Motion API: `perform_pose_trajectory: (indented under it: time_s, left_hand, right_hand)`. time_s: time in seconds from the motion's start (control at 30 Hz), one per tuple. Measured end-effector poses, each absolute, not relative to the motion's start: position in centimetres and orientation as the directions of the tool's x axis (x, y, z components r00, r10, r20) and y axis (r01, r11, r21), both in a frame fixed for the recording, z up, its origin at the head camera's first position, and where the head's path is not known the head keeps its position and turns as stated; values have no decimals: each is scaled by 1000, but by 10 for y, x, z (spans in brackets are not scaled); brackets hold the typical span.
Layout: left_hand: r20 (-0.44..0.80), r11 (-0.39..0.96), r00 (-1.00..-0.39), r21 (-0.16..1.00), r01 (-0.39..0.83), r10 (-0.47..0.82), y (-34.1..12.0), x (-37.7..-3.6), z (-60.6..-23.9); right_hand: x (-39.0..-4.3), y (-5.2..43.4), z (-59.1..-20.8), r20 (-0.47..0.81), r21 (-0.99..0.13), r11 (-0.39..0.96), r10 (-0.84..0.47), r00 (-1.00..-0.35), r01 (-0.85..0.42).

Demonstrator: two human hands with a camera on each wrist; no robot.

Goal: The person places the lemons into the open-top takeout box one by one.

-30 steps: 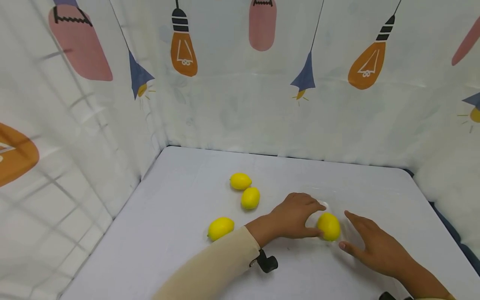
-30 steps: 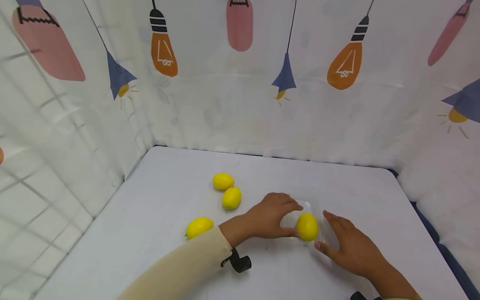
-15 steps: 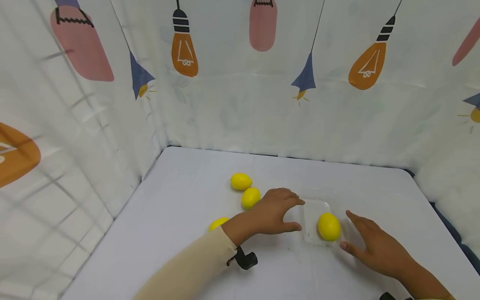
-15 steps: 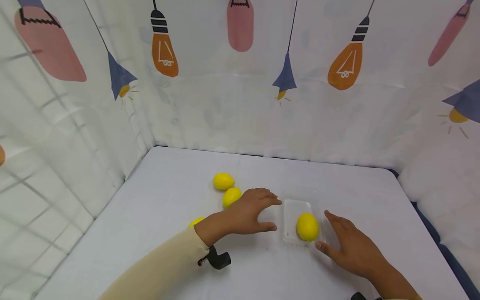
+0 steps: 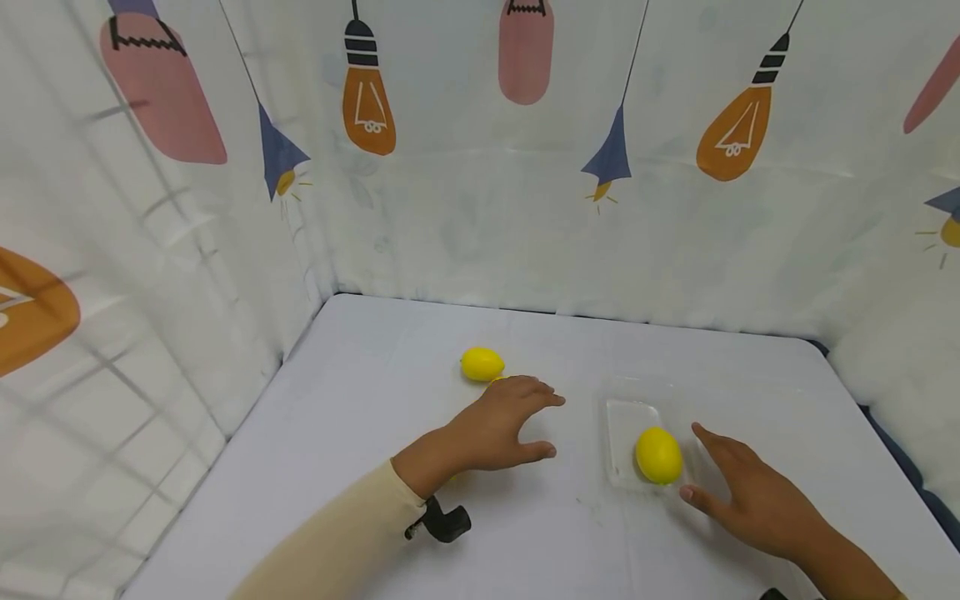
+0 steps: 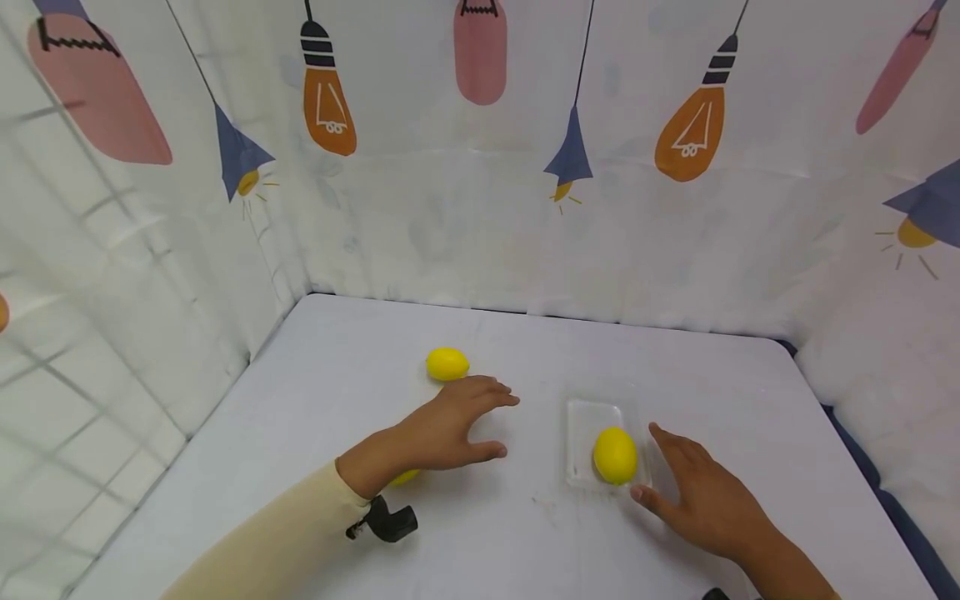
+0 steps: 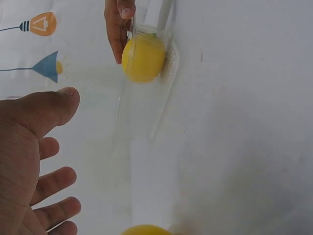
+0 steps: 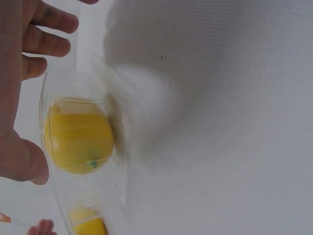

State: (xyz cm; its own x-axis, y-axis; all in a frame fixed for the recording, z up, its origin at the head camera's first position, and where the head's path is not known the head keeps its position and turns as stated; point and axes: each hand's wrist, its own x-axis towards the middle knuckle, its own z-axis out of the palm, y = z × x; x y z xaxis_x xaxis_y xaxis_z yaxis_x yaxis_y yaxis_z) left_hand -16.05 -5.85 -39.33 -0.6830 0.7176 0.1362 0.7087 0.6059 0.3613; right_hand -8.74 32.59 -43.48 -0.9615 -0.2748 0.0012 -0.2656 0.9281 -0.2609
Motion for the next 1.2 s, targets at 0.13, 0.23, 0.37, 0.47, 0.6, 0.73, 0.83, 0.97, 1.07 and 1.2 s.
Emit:
perform_pose_trajectory:
  time_s: [0.13,0.23,0.37,0.47,0.6,0.73,0.83,0.97,1.07,1.2]
  left_hand:
    - [141,612,-704,396,684,696,-78,-158,-394]
    - [163,608,-708,404,683,687,-89,-156,-396]
    - [189,602,-708,407,687,680,-101,-154,-400]
    - [191,604,-715,416,680,672,-109,-152,-401]
    - [185,615,-734,434,658,654,-120,-149,-402]
    - [183,624,-742,433,650,645,-131,-147,-402]
    - [163,634,-749,437,639,642,-139,-145,-402]
    - [134,649,-762,444,618,634,-149,-142,-403]
    - [119,654,-766,448,609,632,-156,-140,-404]
    - [96,663,-771,451,598,630,-163,-140,-407]
  right_hand:
    - [-87,325,-434,2,-259,928,-276,-961,-267]
    - [-86,325,-433,0,-258,929,-274,-962,-264]
    - [-86,324,-432,-16,-252,934,-265,-964,-253]
    - [-86,323,-432,-28,-247,938,-260,-965,-245]
    - [-86,323,-431,-24,-243,938,-261,-965,-247]
    - [-86,323,-432,-12,-243,936,-266,-964,-255]
    - [-86,324,-433,-8,-244,935,-268,-963,-258]
    - [-86,324,-433,5,-246,932,-273,-962,-265]
    - [-87,324,-434,10,-249,930,-275,-961,-269]
    - [-87,324,-434,8,-253,929,-276,-961,-269]
